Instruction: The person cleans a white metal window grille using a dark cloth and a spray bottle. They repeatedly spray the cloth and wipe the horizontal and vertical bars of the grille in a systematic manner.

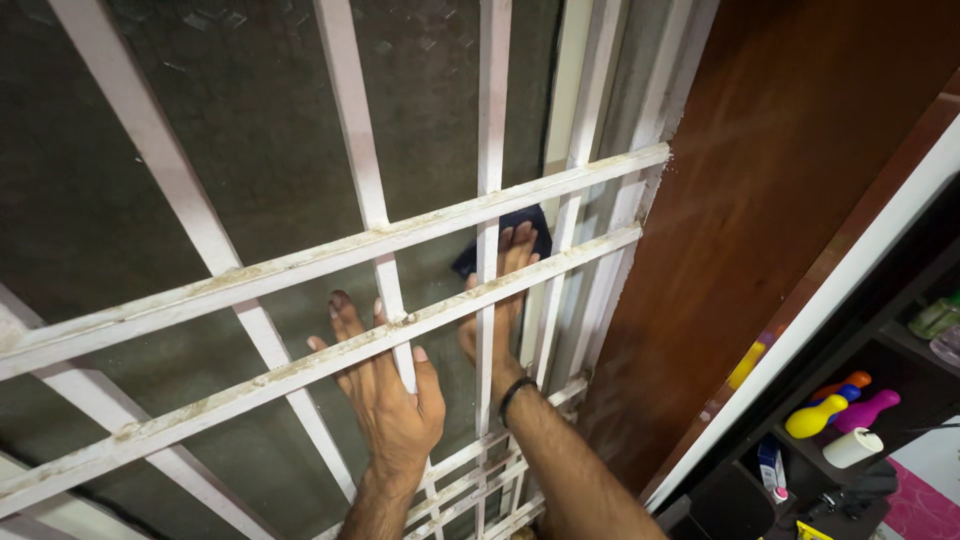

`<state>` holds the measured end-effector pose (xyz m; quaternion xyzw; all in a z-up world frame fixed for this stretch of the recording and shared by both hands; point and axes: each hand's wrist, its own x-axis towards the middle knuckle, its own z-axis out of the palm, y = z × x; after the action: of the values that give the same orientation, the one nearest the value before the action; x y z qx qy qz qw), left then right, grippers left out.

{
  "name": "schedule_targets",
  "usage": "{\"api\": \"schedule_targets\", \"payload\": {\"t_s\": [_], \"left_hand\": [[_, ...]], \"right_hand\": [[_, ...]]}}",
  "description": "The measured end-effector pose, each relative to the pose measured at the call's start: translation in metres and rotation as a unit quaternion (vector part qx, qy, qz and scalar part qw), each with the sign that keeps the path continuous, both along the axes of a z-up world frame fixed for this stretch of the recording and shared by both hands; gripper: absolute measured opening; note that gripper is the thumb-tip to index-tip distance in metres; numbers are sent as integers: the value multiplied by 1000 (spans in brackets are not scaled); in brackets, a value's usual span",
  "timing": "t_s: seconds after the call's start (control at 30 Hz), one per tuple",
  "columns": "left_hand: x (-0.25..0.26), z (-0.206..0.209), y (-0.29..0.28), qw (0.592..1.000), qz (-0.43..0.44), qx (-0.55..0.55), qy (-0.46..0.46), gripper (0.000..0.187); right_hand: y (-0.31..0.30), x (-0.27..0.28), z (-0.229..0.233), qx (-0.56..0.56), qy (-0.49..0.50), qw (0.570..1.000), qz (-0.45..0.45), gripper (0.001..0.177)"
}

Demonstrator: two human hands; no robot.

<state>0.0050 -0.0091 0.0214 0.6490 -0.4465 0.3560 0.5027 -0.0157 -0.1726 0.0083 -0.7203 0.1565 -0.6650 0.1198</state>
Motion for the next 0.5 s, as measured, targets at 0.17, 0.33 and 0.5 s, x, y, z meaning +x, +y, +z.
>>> {"api": "schedule_targets", "payload": {"t_s": [0.17, 0.33, 0.5], "left_hand": [[0, -1, 1, 1000, -4, 5, -1, 64], [0, -2, 1, 1000, -8, 7, 0, 63], [1, -2, -3, 1000, -8, 4, 0, 62]], "right_hand": [[1, -6, -10, 26, 36, 999, -29, 69], [-2, -7, -13, 83, 19, 996, -37, 68], [-23, 1, 11, -41, -10, 997, -66, 89]]}}
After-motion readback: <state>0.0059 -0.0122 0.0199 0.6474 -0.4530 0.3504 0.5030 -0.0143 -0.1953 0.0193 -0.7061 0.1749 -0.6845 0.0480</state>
